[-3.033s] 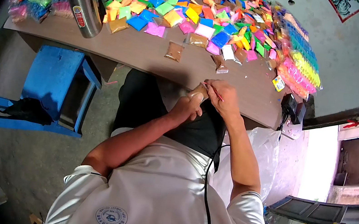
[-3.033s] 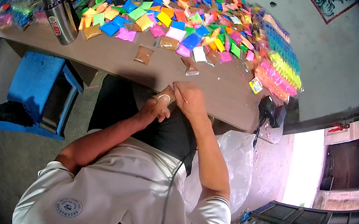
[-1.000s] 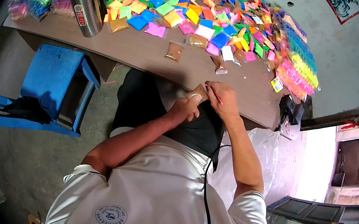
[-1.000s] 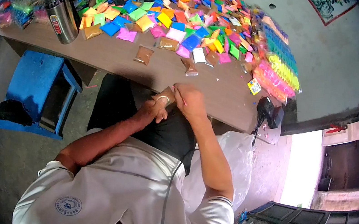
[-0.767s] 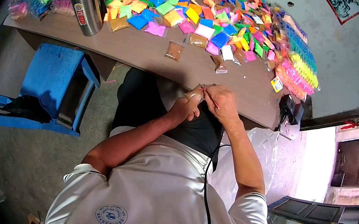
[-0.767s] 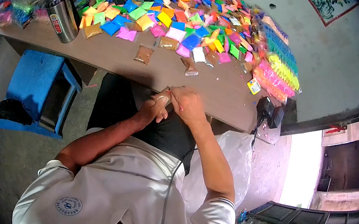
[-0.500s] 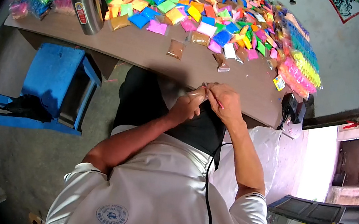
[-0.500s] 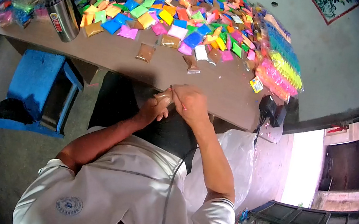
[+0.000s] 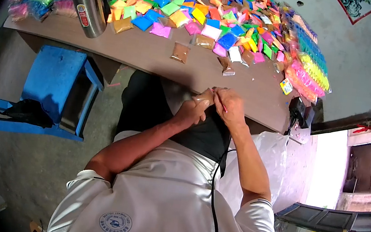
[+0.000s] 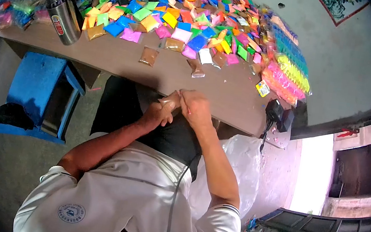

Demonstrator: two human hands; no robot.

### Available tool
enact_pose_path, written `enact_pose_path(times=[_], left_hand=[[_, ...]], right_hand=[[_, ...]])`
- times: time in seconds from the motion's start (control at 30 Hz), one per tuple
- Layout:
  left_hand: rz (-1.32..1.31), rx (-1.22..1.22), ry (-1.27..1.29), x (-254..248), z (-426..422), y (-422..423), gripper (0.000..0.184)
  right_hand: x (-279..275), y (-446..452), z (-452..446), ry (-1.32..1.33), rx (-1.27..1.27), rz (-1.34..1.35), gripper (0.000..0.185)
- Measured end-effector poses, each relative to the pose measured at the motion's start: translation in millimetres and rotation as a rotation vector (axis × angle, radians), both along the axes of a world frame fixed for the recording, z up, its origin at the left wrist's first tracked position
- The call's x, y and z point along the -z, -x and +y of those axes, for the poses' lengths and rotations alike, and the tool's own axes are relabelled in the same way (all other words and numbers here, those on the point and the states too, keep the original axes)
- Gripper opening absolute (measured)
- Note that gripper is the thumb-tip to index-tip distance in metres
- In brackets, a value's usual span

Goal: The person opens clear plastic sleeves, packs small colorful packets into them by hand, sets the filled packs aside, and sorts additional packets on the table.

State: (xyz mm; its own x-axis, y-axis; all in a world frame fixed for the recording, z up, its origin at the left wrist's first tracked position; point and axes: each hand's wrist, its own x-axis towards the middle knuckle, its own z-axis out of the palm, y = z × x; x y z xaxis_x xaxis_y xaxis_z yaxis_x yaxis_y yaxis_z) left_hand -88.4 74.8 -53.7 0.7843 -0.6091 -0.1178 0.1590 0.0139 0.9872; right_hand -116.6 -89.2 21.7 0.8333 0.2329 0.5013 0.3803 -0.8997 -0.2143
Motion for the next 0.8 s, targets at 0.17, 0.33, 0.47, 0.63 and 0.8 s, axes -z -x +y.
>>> enact_pose_path(times=[0.17, 0.33, 0.47, 0.63, 0.8], left_hand=[[-0.066, 0.014, -0.024, -6.4, 0.4, -0.1, 0.044], [-0.022, 0.049, 0.009, -8.3, 3.8, 0.7, 0.043], [-0.070, -0.002, 0.071, -14.9, 0.0, 1.2, 0.042], [0.020, 0.033, 0.033, -7.2, 0.6, 0.8, 0.042], [-0.032, 0.036, 0.040, 9.3, -1.2, 0.2, 0.050]], right_hand=[[-13.9, 7.6, 8.1, -0.082, -0.061, -0.035, 0.006], [1.1, 3.7, 4.5, -0.038, 0.008, -0.108, 0.006], [-8.4, 7.2, 10.8, -0.055, -0.057, -0.127, 0.007], [4.5, 6.5, 3.8, -0.038, -0.023, -0.093, 0.010], [8.6, 4.8, -2.1, -0.036, 0.051, -0.141, 0.005]])
